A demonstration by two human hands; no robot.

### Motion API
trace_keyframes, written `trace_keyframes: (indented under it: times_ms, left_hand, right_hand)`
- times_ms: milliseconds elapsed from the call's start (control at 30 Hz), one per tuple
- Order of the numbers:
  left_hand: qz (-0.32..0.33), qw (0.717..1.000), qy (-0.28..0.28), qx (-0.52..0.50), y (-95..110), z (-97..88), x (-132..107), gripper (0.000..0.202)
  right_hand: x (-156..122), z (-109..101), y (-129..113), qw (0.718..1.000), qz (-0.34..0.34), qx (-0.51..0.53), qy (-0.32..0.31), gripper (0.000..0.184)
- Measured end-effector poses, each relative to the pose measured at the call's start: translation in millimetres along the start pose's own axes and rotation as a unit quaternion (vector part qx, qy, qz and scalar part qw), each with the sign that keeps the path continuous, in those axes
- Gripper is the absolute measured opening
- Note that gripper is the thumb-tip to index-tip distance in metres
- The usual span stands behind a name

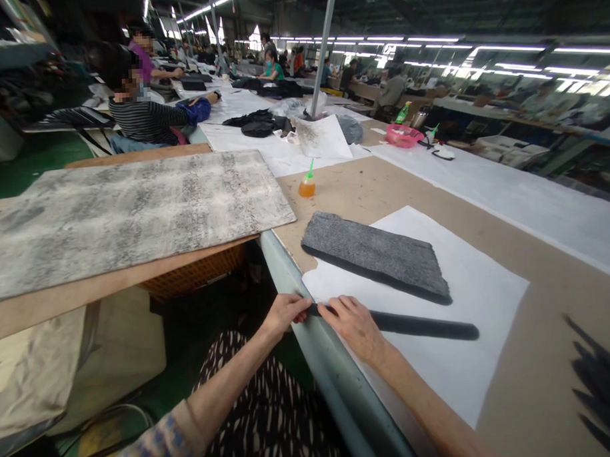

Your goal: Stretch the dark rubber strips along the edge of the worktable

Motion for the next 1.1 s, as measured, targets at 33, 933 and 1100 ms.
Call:
trace_keyframes:
  times_ms: [33, 933, 1100]
  left_hand:
    - [0.016, 1.000, 0.000, 0.005, 2, 1.2, 1, 0.041]
    - [0.041, 0.999, 0.027, 0.019, -51, -51.6, 18, 0.037]
    - [0.033, 0.997, 0.058, 0.038, -73, -76.1, 21, 0.038]
  right_hand:
    - [0, 0, 0, 1.000, -0.001, 0.001, -0.003, 0.027]
    - [-43, -6, 20, 1.000, 0.000, 0.010, 0.023, 0.026]
    - [-10, 0, -9, 0.998, -0.050, -0.022, 0.006, 0.022]
Point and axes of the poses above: each hand's wrist, its own x-axis towards the middle knuckle, its own z-axis out of the palm, y = z × x, the point moved 9 cm from there along x, towards the middle knuckle, and after that the axes turned 4 degrees about -x, right-handed, at the moved point
